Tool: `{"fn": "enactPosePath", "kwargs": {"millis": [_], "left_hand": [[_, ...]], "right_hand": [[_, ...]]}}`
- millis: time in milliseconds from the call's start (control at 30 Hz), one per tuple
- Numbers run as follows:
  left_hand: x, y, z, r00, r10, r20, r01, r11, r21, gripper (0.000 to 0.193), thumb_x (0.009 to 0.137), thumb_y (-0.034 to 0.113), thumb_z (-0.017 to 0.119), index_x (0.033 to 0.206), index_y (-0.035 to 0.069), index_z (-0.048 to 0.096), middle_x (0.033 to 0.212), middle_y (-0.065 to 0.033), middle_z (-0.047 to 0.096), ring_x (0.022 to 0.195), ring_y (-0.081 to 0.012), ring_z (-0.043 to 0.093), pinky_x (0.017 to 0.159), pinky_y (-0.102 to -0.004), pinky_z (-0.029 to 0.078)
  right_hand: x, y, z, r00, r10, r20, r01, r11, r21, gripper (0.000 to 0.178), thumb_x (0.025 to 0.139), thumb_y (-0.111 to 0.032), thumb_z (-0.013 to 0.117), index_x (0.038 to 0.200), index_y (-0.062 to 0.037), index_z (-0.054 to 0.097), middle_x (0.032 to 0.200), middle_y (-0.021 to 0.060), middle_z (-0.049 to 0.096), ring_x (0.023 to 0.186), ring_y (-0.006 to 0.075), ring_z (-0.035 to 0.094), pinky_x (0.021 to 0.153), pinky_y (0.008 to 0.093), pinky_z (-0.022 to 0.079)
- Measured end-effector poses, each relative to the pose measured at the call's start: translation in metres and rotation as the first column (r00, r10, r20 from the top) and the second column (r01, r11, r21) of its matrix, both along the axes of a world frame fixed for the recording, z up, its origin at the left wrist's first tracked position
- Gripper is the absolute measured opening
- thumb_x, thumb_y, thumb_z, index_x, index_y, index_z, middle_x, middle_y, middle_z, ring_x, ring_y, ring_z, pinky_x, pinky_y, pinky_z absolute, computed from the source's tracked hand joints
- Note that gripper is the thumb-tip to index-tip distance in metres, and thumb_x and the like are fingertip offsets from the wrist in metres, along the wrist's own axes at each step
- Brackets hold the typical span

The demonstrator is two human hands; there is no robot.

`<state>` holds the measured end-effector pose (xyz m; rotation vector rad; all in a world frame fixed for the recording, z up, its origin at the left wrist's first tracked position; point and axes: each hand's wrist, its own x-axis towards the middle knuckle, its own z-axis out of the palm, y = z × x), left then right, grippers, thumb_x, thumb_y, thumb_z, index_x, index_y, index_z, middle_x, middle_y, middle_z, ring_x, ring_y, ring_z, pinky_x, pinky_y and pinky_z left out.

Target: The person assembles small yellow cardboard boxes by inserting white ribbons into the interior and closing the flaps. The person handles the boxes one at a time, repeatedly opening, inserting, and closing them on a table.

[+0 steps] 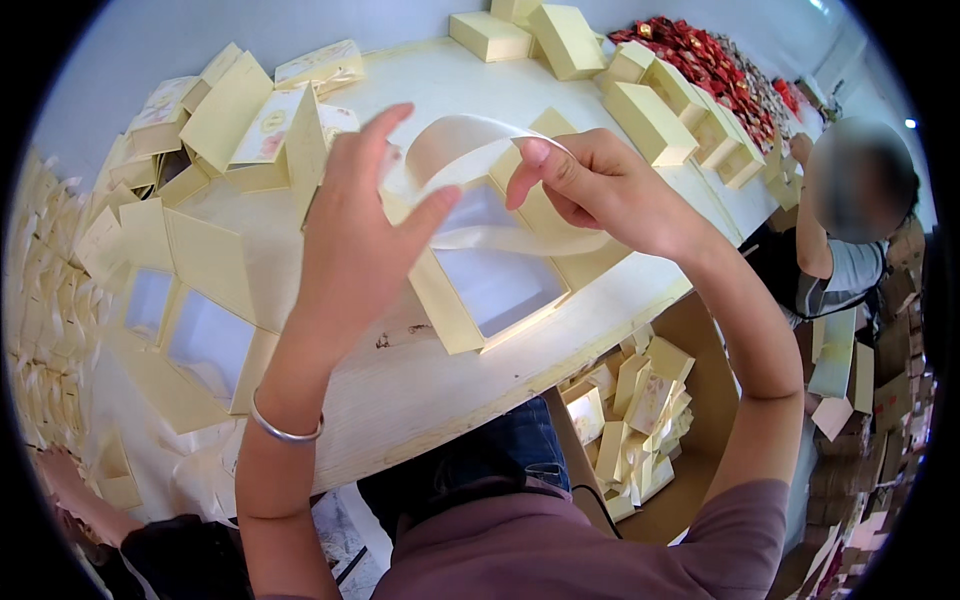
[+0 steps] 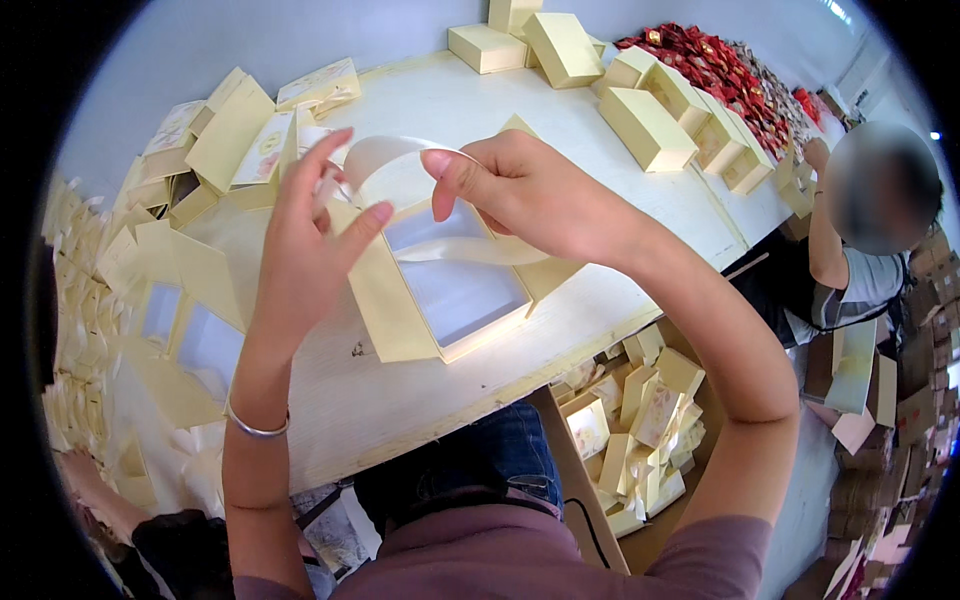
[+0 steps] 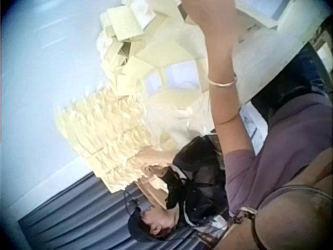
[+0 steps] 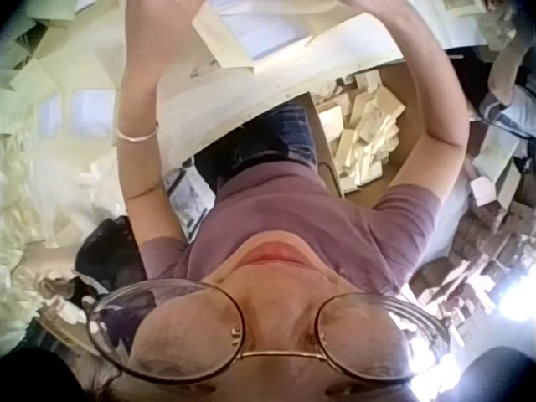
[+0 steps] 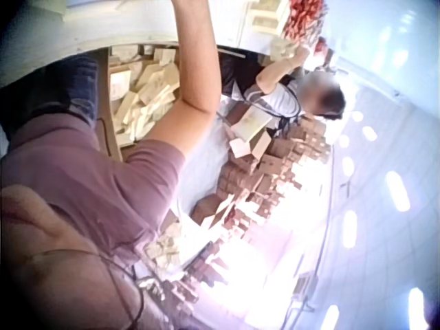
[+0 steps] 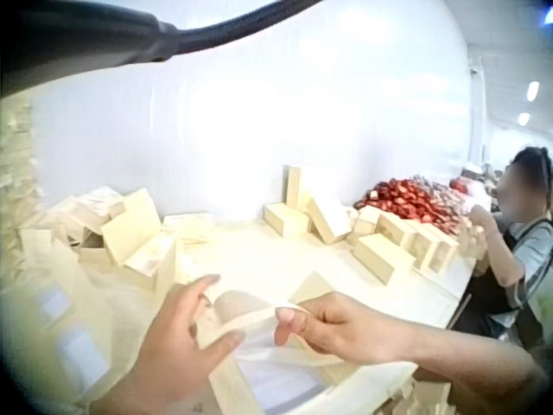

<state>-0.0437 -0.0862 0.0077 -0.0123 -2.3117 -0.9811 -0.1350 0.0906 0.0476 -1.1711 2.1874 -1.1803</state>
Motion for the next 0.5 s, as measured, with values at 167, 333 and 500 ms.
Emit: {"fn": "enactPosePath", "kwargs": {"millis": [167,333,500], "left_hand": [[-0.01,-0.013,-0.009,0.997,-0.068,-0.027,0.066,0.995,-0.076,0.017,0.075,0.007,0.054,0.091,0.0,0.054,0.085,-0.0097,0.052,0.075,-0.024,0.051,0.065,-0.0315,0.041],[-0.006,-0.002,-0.001,0.989,-0.116,0.093,0.141,0.93,-0.339,0.012,0.073,0.003,0.045,0.08,-0.001,0.053,0.071,-0.0157,0.052,0.069,-0.0316,0.05,0.06,-0.0353,0.042],[-0.001,0.007,0.009,0.935,-0.162,0.317,0.215,0.967,-0.139,0.011,0.077,0.005,0.048,0.082,-0.003,0.054,0.074,-0.0097,0.054,0.067,-0.0197,0.05,0.061,-0.0294,0.041]], "right_hand": [[-0.006,0.008,-0.004,0.985,-0.078,-0.156,0.089,0.994,0.065,0.04,0.086,-0.038,0.043,0.079,-0.0018,0.059,0.048,0.0025,0.037,0.044,0.0123,0.035,0.047,0.0272,0.034],[-0.011,-0.011,-0.039,0.118,-0.226,-0.967,-0.057,0.971,-0.233,0.03,0.075,-0.014,0.052,0.104,-0.0047,0.049,0.075,0.0108,0.049,0.055,0.023,0.051,0.053,0.0334,0.041],[0.017,-0.022,-0.048,0.672,-0.074,-0.737,-0.191,0.944,-0.268,0.036,0.069,-0.002,0.05,0.105,-0.0057,0.048,0.082,0.0122,0.051,0.063,0.0311,0.054,0.055,0.0368,0.045]]}}
